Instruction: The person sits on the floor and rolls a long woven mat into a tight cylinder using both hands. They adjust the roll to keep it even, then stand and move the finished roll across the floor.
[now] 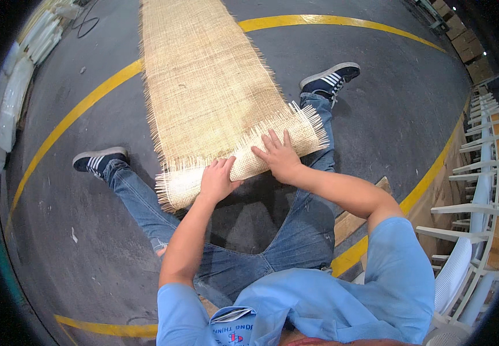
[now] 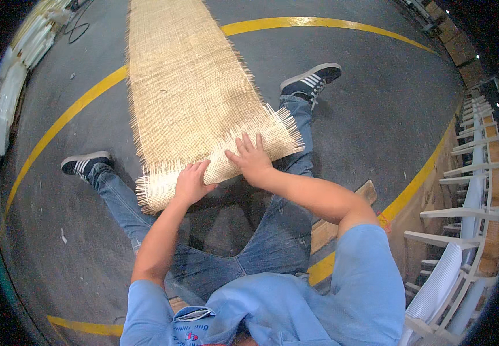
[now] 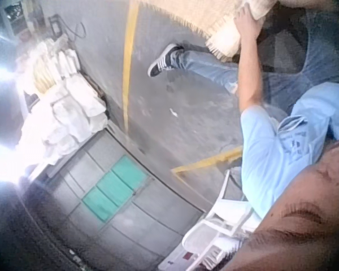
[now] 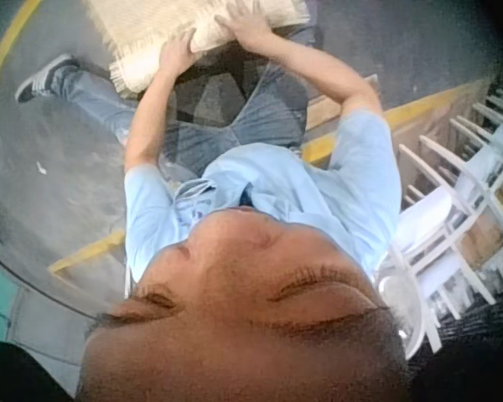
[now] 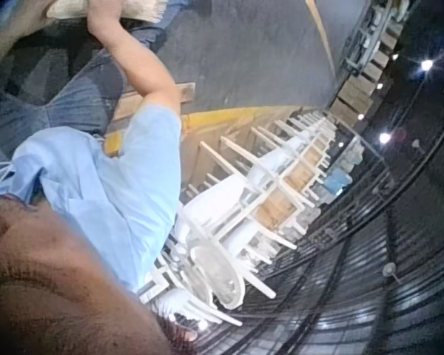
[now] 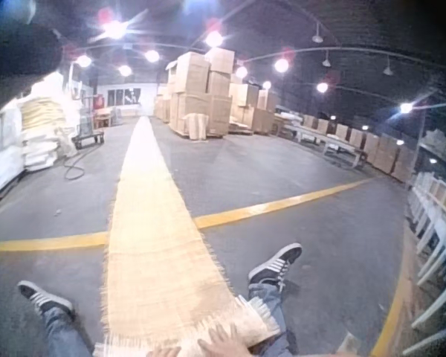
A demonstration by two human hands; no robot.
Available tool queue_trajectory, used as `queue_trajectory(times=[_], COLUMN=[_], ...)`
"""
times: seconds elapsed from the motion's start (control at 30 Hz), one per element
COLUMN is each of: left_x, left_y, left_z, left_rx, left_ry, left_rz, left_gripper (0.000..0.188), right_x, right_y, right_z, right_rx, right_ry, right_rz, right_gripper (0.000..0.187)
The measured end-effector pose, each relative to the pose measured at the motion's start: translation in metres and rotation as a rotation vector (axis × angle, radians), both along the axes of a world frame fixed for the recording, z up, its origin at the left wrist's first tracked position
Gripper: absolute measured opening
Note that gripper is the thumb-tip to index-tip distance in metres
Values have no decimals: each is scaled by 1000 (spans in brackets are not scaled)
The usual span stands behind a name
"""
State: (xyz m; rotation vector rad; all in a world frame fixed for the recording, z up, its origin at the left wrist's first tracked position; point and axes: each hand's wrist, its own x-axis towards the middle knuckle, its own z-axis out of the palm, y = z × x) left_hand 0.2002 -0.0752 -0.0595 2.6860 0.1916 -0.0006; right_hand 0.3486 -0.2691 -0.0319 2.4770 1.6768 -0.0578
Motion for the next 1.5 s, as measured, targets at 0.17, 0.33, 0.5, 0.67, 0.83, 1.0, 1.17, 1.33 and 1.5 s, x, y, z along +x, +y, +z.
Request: queue_trajectory(times=[0.17,0.33,0.5,0.67,0.83,1.0,1.17,1.33,1.5], left_x=[-4,-15,-26,-35,-32,-38,-108,-159,-185], left_y=[-5,-17,-12,0,30,55,40,18,35], left_z=[4,6,12,23,60,170,276,298,166], left_rx=[-18,18,158,236,122,320,525,656,363], left_ry=[62,75,-109,-96,25,-72,-276,-210,-127], left_rz=[-42,-35,20,24,62,14,-9,82,151], left_gripper=[75,75,81,83,64,42,24,22,20], right_x=[11,-1,1,10,17,8,-46,-78,-87], right_y=[2,-16,-24,-19,6,18,24,24,38], right_z=[9,5,3,13,52,106,173,178,112], right_rx=[-177,-73,65,134,261,477,686,666,344], right_ry=[213,234,236,279,295,303,352,345,467], right_rz=[22,31,67,99,107,81,260,378,338], right_gripper=[58,46,41,39,35,33,24,28,29])
